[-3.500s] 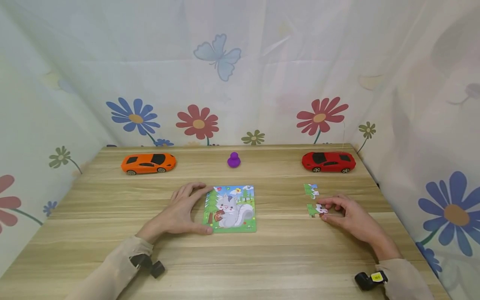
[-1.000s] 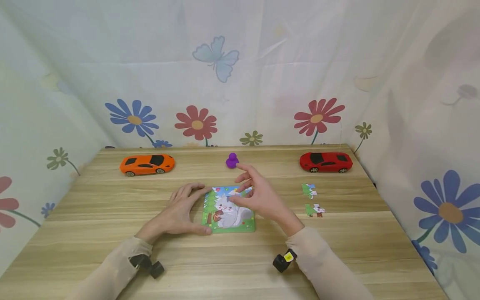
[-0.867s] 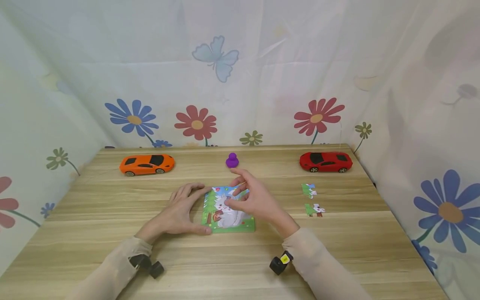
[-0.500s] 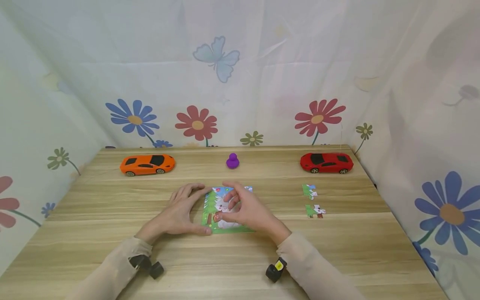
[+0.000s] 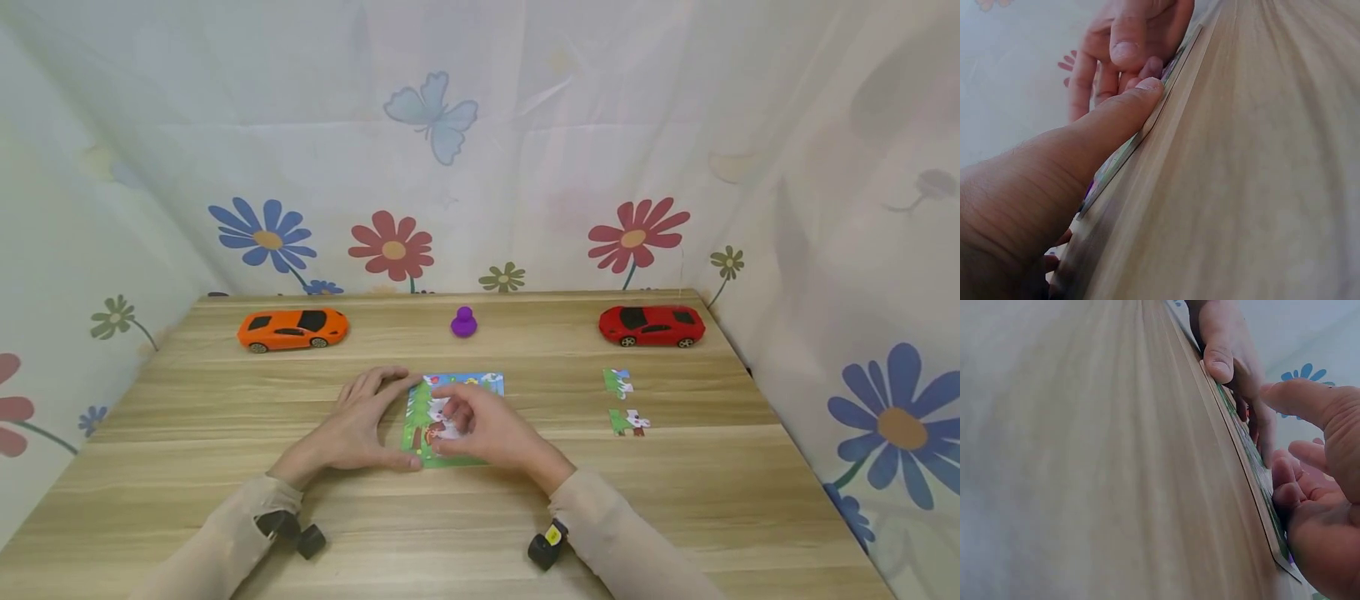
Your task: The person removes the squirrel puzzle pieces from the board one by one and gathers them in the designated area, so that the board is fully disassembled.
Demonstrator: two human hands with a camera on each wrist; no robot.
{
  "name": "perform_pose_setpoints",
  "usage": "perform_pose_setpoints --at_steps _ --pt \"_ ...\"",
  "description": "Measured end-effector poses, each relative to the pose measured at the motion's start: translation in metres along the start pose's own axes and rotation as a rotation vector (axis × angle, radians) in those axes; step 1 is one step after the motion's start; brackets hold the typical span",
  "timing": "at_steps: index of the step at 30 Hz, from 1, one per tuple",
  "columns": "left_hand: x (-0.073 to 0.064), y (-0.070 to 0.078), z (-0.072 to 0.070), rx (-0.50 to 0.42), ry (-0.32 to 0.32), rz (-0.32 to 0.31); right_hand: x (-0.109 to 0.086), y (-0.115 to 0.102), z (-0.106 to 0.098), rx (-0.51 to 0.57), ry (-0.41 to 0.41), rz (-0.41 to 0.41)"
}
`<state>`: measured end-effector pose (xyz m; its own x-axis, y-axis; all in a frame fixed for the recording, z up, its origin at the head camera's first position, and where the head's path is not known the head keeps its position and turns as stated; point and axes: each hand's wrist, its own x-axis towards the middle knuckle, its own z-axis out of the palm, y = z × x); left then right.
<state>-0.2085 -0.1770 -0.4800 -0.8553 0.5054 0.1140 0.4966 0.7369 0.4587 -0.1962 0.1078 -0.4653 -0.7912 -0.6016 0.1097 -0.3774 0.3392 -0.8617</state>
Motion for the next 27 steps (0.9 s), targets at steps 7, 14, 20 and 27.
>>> perform_pose_setpoints --at_steps 7,14,20,27 --pt "0.0007 -0.0006 0.0007 -0.004 -0.006 -0.003 -0.0012 0.0017 0.0049 -0.11 -0.013 -0.053" --pt "0.0009 0.0002 0.0004 0.0 -0.007 0.001 -0.0021 -0.0016 0.0063 -0.233 -0.012 -0.057" --pt "0.0008 -0.0016 0.0011 0.004 -0.008 -0.008 -0.0019 -0.0041 0.0064 -0.263 -0.043 -0.009" --pt "0.001 -0.0019 0.0012 0.013 -0.015 -0.008 -0.0018 -0.0054 0.0064 -0.264 -0.068 -0.032"
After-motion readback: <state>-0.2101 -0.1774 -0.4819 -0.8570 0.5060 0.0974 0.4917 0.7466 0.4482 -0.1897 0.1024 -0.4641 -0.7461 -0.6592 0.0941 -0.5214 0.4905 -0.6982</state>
